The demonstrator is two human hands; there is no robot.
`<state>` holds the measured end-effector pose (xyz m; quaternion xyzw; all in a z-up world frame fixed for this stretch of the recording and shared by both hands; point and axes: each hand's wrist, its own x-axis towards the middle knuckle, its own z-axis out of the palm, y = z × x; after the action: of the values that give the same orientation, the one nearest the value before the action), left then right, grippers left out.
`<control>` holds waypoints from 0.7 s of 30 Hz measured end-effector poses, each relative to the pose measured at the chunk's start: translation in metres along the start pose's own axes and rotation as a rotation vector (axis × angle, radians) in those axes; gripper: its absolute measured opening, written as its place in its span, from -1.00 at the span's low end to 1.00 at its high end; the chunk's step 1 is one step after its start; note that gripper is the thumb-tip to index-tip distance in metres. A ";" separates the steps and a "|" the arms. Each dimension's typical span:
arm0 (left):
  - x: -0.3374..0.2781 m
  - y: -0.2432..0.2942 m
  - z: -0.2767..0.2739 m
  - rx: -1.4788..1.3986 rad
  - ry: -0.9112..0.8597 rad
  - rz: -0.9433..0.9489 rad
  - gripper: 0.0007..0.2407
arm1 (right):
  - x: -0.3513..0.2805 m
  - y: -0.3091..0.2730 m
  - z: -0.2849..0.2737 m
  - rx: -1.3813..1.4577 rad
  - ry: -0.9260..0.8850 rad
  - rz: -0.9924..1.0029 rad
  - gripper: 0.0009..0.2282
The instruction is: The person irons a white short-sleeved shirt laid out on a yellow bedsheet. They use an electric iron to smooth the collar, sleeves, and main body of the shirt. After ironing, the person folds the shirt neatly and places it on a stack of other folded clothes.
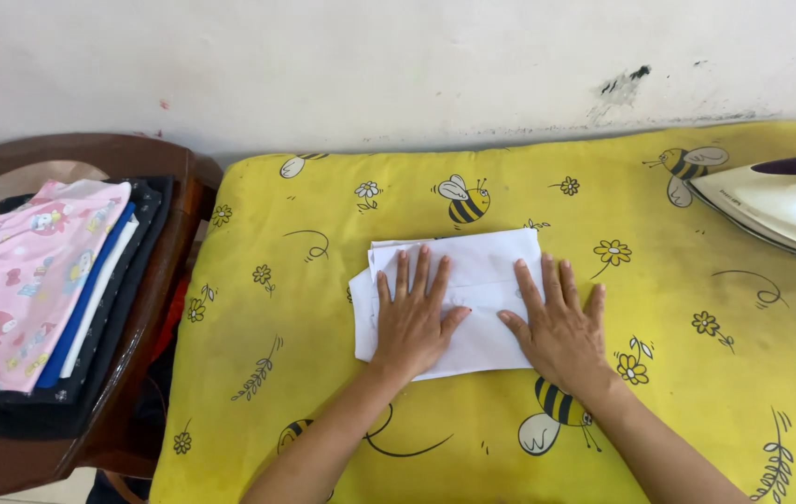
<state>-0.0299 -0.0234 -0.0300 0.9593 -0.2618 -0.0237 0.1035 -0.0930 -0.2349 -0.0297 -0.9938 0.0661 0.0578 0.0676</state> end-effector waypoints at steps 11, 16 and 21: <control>0.121 -0.068 -0.002 0.079 -0.252 0.074 -0.45 | 0.036 0.045 -0.013 0.953 0.046 0.261 -0.23; 0.141 -0.072 -0.016 -0.144 -0.523 -0.023 -0.16 | 0.036 0.037 -0.019 1.118 -0.119 0.171 -0.57; 0.121 -0.054 -0.082 -0.078 0.145 0.182 -0.83 | 0.022 0.054 -0.048 1.095 0.379 -0.123 -0.72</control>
<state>0.1097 -0.0240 0.0403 0.9260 -0.3383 0.0453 0.1612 -0.0734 -0.2977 0.0077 -0.8092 0.0396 -0.1677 0.5617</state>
